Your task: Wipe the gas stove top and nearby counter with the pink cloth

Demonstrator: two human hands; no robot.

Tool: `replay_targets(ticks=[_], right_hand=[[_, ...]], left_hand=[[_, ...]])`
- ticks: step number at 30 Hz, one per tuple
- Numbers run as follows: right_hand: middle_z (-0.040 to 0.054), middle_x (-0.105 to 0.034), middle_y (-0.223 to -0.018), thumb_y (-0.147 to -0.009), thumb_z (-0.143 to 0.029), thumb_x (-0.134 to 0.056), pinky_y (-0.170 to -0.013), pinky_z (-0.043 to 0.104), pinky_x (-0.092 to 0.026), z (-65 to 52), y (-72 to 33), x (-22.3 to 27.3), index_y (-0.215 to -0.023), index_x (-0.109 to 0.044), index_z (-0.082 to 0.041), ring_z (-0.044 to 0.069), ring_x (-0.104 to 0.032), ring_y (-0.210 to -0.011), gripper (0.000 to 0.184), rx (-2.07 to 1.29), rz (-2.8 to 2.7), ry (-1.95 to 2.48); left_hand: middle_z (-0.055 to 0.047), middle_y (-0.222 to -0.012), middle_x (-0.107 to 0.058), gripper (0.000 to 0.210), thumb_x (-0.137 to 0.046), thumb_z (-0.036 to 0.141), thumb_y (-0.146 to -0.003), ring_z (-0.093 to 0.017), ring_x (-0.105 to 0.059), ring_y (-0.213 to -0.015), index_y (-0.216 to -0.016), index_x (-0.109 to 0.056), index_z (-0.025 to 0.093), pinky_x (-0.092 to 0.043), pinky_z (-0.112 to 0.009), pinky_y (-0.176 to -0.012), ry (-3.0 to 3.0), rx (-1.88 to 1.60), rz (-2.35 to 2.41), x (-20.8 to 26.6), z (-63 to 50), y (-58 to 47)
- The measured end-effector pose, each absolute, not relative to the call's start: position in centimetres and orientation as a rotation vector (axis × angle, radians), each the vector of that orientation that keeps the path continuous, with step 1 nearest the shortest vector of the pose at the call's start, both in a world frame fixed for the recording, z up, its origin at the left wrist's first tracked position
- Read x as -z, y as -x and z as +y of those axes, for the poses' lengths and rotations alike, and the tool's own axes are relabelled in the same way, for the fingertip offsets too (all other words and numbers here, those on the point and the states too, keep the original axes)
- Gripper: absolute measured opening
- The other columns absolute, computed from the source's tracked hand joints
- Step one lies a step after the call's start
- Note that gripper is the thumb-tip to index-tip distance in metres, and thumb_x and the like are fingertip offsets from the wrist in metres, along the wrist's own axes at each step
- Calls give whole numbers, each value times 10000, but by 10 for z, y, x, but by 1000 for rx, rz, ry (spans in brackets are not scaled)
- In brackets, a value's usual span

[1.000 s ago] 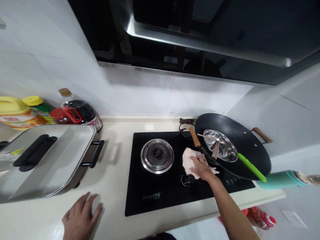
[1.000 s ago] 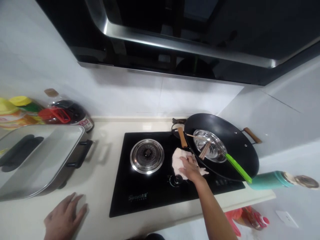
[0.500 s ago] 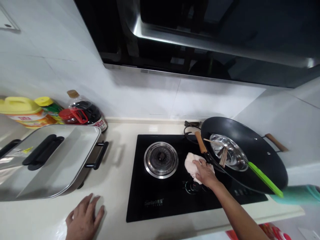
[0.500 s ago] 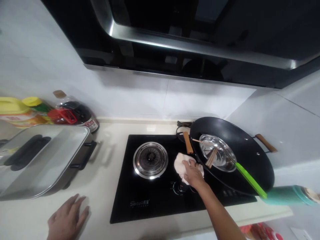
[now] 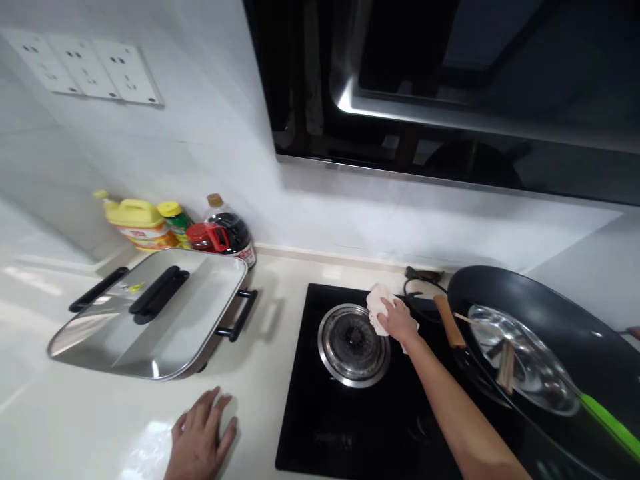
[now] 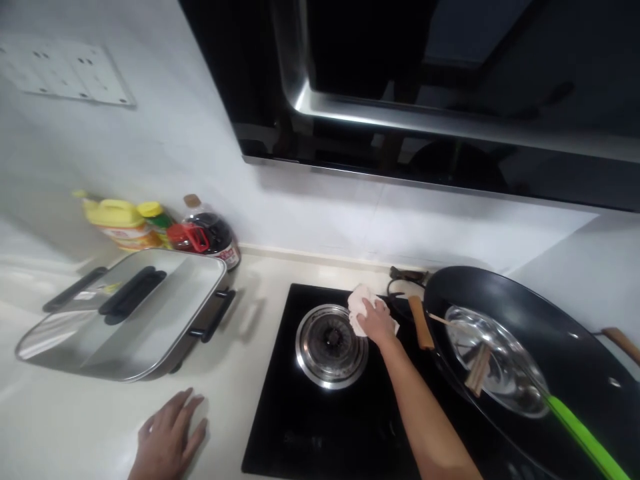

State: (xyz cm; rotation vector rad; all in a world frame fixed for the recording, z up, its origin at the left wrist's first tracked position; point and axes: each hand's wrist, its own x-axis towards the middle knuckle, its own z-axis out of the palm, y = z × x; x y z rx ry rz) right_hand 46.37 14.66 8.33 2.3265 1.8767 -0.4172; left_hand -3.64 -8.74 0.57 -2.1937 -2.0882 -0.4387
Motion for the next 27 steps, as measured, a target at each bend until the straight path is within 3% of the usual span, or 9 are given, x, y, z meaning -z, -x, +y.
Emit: replay_targets(ticks=[6, 9, 13, 18, 23, 27], right_hand=[[190, -356, -1607, -967, -606, -456, -1121, 531, -369, 208, -417, -92, -1630, -333, -261, 378, -387, -1443, 758, 441, 1922, -2352], [198, -361, -1608, -984, -596, -395, -1119, 545, -366, 229, -375, -95, -1616, -361, -237, 387, -360, -1459, 727, 497, 2018, -2292], [139, -314, -1661, -995, -566, -386, -1117, 526, -372, 229, -288, -93, -1617, -343, -303, 370, -297, -1506, 677, 572, 2256, -2103], [94, -248, -1715, -954, -563, -517, -1158, 564, -318, 178, -197, -84, -1614, -327, -363, 399, -225, -1543, 716, 652, 2576, -1698], [27, -358, -1663, -935, -537, -588, -1204, 511, -262, 149, -210, -81, -1538, -448, -406, 331, -292, -1507, 633, 692, 2708, -1383], [21, -372, -1650, -923, -492, -634, -1174, 515, -286, 177, -268, -87, -1515, -476, -433, 331, -341, -1458, 615, 643, 2637, -1452]], left_hand=[[-110, -1387, -672, 408, -492, 483, -976, -302, -578, -1298, -1241, -716, 268, -436, -460, -1044, 2186, 455, -1998, 5, -93, 41], [-100, -1397, -665, 414, -499, 508, -986, -290, -569, -1310, -1260, -698, 270, -440, -445, -1047, 2191, 469, -1935, 8, -95, 44], [-84, -1388, -669, 378, -515, 481, -995, -279, -581, -1291, -1266, -688, 283, -447, -435, -1033, 2171, 483, -1881, 8, -96, 45], [-61, -1377, -684, 357, -548, 460, -982, -267, -608, -1262, -1271, -686, 302, -469, -416, -995, 2182, 514, -1856, 5, -94, 48], [-73, -1351, -697, 359, -552, 475, -974, -265, -620, -1250, -1247, -697, 293, -482, -410, -1000, 2195, 498, -1912, 1, -94, 48], [-86, -1352, -689, 369, -539, 492, -980, -270, -618, -1253, -1241, -696, 283, -479, -423, -1016, 2197, 511, -1942, -1, -95, 45]])
